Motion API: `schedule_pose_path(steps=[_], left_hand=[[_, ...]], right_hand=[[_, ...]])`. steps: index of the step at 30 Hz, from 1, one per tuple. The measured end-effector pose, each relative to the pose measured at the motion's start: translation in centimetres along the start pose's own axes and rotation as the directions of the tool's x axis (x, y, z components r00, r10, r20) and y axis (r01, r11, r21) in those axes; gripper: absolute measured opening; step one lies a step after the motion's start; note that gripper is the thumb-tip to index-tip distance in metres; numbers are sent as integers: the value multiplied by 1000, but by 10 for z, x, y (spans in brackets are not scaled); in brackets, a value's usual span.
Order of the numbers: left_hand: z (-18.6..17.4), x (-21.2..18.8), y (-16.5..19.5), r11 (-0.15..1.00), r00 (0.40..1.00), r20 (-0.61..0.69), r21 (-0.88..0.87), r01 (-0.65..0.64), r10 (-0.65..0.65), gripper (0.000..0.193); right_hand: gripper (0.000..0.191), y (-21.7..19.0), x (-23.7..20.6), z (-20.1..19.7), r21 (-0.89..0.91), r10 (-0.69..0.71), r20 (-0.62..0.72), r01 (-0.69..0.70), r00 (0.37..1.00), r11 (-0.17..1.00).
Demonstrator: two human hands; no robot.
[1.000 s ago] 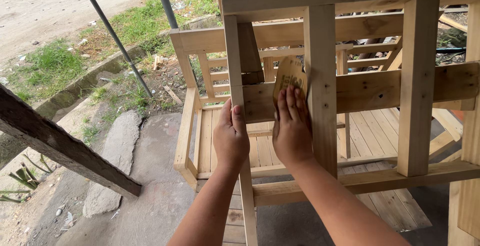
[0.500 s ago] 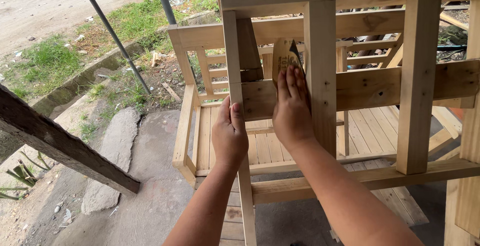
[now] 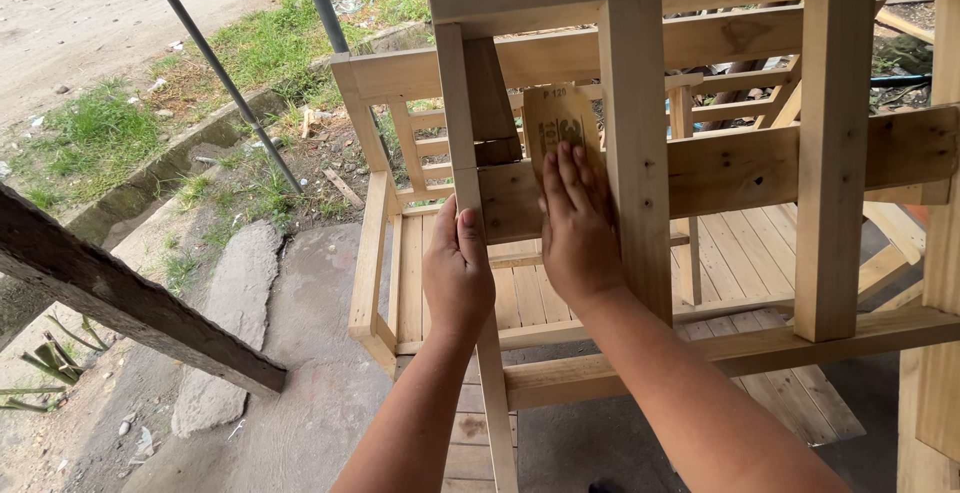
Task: The person sands a wooden chair frame using a sanding block. They rotate the chair to access different sides and continue sanding the legs and backrest.
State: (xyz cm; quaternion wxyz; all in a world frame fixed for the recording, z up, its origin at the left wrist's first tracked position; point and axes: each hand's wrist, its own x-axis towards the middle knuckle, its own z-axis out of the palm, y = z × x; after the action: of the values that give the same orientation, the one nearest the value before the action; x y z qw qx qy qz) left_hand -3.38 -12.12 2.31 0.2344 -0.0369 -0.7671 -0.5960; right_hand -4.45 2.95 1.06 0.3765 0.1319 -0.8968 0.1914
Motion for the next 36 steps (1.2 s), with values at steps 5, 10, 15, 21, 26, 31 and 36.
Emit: schedule_pose_path(steps=[5, 10, 15, 21, 26, 31, 36], left_hand=[[1, 1, -3, 999, 999, -14, -11, -36, 35, 47], [2, 2, -7, 999, 998, -24, -11, -50, 50, 47], [2, 3, -11, 999, 999, -18, -32, -36, 35, 49], [1, 3, -11, 998, 999, -18, -47, -47, 46, 47], [-1, 2, -4, 999, 1000, -7, -35, -26, 26, 47], [-3, 2, 0, 1000, 1000, 14, -21, 18, -18, 47], [-3, 2, -1, 999, 1000, -4, -22, -25, 25, 47]], right_hand=[[55, -10, -12, 3, -19, -57, 42, 58, 997, 998], [48, -13, 6, 8, 31, -100, -14, 100, 995, 994], [50, -25, -11, 6, 32, -115, 50, 113, 992, 993], [51, -30, -1, 9, 44, -160, 68, 157, 985, 987], [51, -40, -10, 3, 22, -121, 52, 120, 991, 993], [51, -37, -11, 12, 9, -101, 69, 101, 992, 995], [57, -35, -10, 18, 26, -77, 55, 76, 996, 997]])
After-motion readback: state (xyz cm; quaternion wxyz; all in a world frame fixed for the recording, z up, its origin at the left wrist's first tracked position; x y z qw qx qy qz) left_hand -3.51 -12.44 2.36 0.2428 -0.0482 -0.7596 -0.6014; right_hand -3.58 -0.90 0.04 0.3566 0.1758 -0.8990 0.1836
